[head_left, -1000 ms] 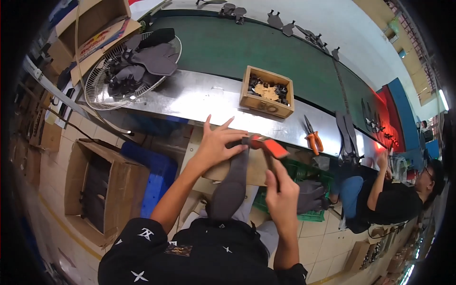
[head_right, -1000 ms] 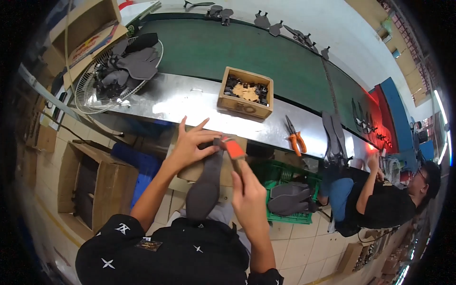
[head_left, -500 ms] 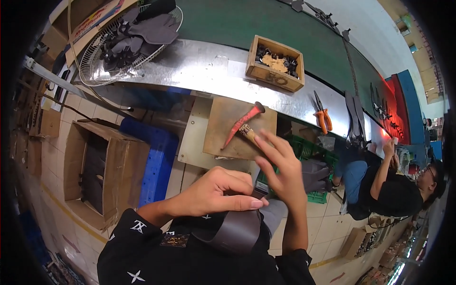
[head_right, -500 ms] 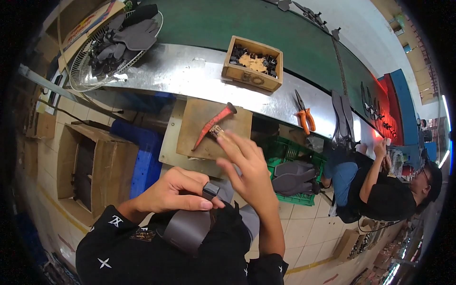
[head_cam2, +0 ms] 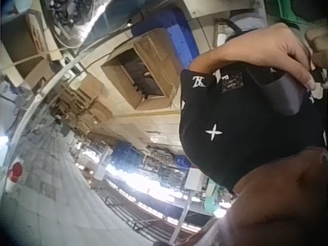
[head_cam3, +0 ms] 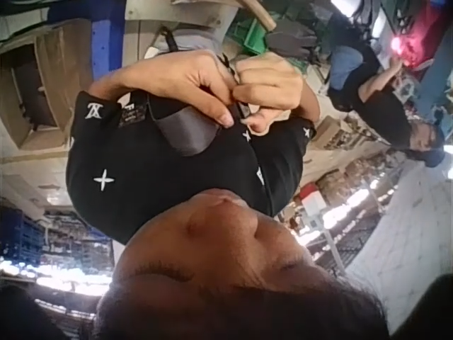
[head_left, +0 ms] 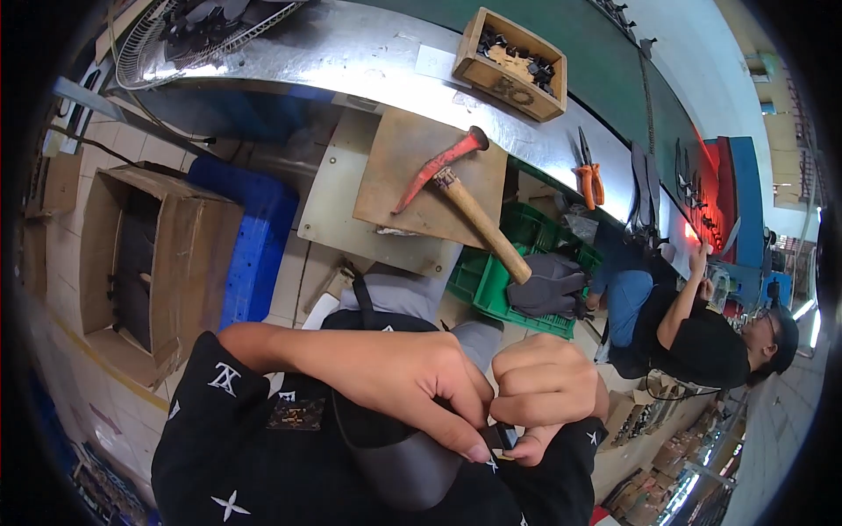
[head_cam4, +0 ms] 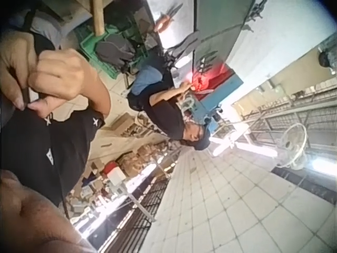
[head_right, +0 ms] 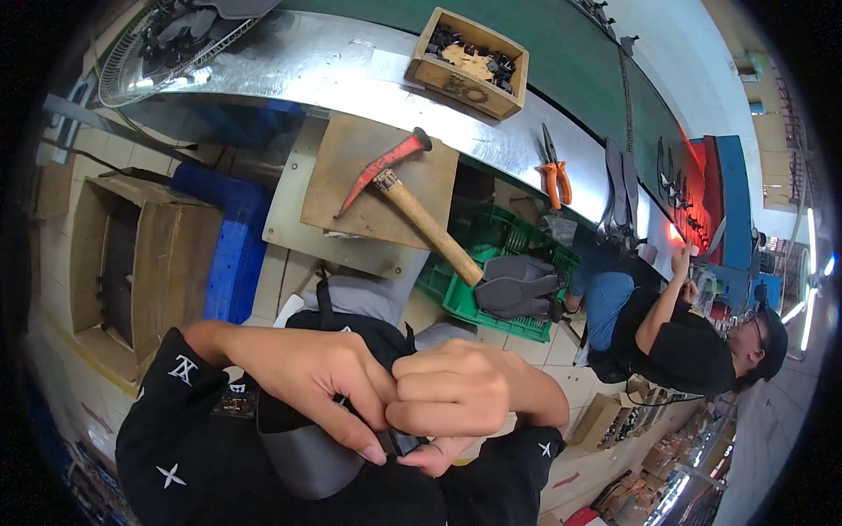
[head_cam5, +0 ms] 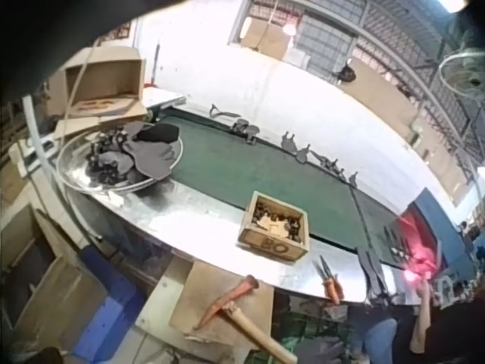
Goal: Manually attaching soles and trimming components during shoe assembly.
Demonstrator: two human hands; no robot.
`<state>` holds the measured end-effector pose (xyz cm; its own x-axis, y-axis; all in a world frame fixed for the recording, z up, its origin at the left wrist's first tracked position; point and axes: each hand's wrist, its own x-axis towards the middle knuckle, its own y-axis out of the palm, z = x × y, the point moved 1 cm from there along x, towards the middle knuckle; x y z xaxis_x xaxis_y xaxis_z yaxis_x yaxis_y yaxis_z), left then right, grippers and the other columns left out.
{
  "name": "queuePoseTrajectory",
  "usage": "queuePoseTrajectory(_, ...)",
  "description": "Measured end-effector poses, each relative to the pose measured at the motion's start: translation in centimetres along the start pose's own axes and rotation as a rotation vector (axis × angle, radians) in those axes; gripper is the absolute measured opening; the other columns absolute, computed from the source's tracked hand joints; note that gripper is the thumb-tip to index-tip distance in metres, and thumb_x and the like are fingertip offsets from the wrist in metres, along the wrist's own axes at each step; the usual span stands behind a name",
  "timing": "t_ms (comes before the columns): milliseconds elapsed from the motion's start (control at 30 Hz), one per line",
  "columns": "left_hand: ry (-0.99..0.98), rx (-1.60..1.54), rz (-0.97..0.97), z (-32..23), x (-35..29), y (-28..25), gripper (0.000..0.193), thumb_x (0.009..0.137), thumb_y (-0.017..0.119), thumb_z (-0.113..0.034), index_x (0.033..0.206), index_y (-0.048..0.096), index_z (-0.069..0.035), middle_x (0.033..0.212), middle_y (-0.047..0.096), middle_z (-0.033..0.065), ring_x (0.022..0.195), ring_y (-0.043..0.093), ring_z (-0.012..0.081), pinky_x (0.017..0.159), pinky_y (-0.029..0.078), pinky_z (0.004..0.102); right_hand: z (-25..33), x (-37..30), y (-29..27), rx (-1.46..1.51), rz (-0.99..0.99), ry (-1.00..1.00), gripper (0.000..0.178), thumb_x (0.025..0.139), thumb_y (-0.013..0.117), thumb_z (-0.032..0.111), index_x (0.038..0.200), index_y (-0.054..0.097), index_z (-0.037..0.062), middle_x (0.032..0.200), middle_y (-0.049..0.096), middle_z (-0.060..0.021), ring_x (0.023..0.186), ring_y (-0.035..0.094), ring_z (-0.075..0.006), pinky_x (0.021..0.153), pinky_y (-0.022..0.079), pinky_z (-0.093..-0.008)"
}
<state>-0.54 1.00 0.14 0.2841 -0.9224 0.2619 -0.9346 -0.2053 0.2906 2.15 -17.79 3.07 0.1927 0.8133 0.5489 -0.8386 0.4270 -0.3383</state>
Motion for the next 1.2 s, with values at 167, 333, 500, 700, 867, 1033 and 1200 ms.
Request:
queuePoseTrajectory(167,-0.003,0.09,-0.053,-0.2,-0.4,0.3,0.022,0.091,0.071,-0.019,0.096,0.074,0.002,0.088,0.067,0.0141,0.08,0.066,0.025,0.066,0.048,0.0334,-0.7,-0.6,0.4,0.004,-0.054,-0.019,0.03,0.09,0.066,0.02,0.081,0.062,-0.0081,0.064,0.042,-0.0065,0.05,0.044,-0.0214,0.039,0.033,-0.0319)
queuePoseTrajectory(333,0.038,0.168,-0.207,-0.1,0.5,-0.4,0.028,0.092,0.07,-0.023,0.082,0.069,0.003,0.073,0.061,0.0124,0.067,0.061,0.024,0.059,0.043,0.0346,-1.6,-1.3,-1.3,-0.047,-0.014,-0.035,0.025,0.088,0.066,0.019,0.081,0.06,-0.0042,0.065,0.044,-0.0073,0.052,0.047,-0.0243,0.041,0.037,-0.0338)
queuePoseTrajectory(500,0.02,0.366,-0.693,-0.7,0.1,-5.0,0.025,0.089,0.07,-0.018,0.071,0.069,0.0,0.084,0.069,0.0102,0.077,0.065,0.021,0.069,0.048,0.0324,-2.7,-5.8,-5.8,-0.362,-0.232,0.48,0.033,0.092,0.064,0.03,0.106,0.064,0.0009,0.087,0.065,-0.0126,0.079,0.065,-0.0304,0.068,0.053,-0.037)
queuePoseTrajectory(700,0.352,0.929,-1.559,-9.2,-22.3,-22.9,0.058,0.097,0.06,-0.043,0.129,0.058,0.006,0.121,0.064,0.0159,0.105,0.063,0.0216,0.093,0.047,0.031,-2.2,-21.9,-16.4,-1.208,-1.157,1.028,0.03,0.1,0.054,0.029,0.099,0.067,0.0026,0.089,0.068,-0.0214,0.084,0.066,-0.0411,0.071,0.052,-0.0469)
queuePoseTrajectory(867,0.057,1.531,-2.095,-12.5,-27.5,-26.7,0.073,0.096,0.06,-0.05,0.141,0.047,0.005,0.141,0.052,0.0213,0.127,0.052,0.0289,0.108,0.036,0.0358,0.5,-32.5,-24.9,-1.519,-1.372,1.057,0.035,0.097,0.057,0.034,0.101,0.066,-0.0002,0.086,0.067,-0.0172,0.081,0.064,-0.0375,0.073,0.051,-0.0463)
queuePoseTrajectory(1033,0.007,1.751,-2.034,-6.7,-21.0,-28.7,0.072,0.097,0.06,-0.047,0.145,0.043,0.004,0.144,0.048,0.0252,0.133,0.046,0.0367,0.112,0.033,0.0399,-3.4,-35.3,-30.2,-1.478,-0.622,1.105,0.032,0.092,0.063,0.032,0.096,0.069,0.0011,0.082,0.067,-0.02,0.078,0.065,-0.0401,0.069,0.051,-0.0462)
queuePoseTrajectory(1200,0.092,1.907,-1.452,-5.3,-0.8,-19.8,0.065,0.091,0.07,-0.021,0.146,0.042,-0.001,0.148,0.046,0.019,0.141,0.038,0.0322,0.117,0.025,0.0403,-3.9,-24.9,-31.8,-0.924,-1.432,0.724,0.035,0.093,0.065,0.032,0.079,0.063,0.0004,0.062,0.059,-0.0056,0.053,0.057,-0.0185,0.053,0.046,-0.0345)
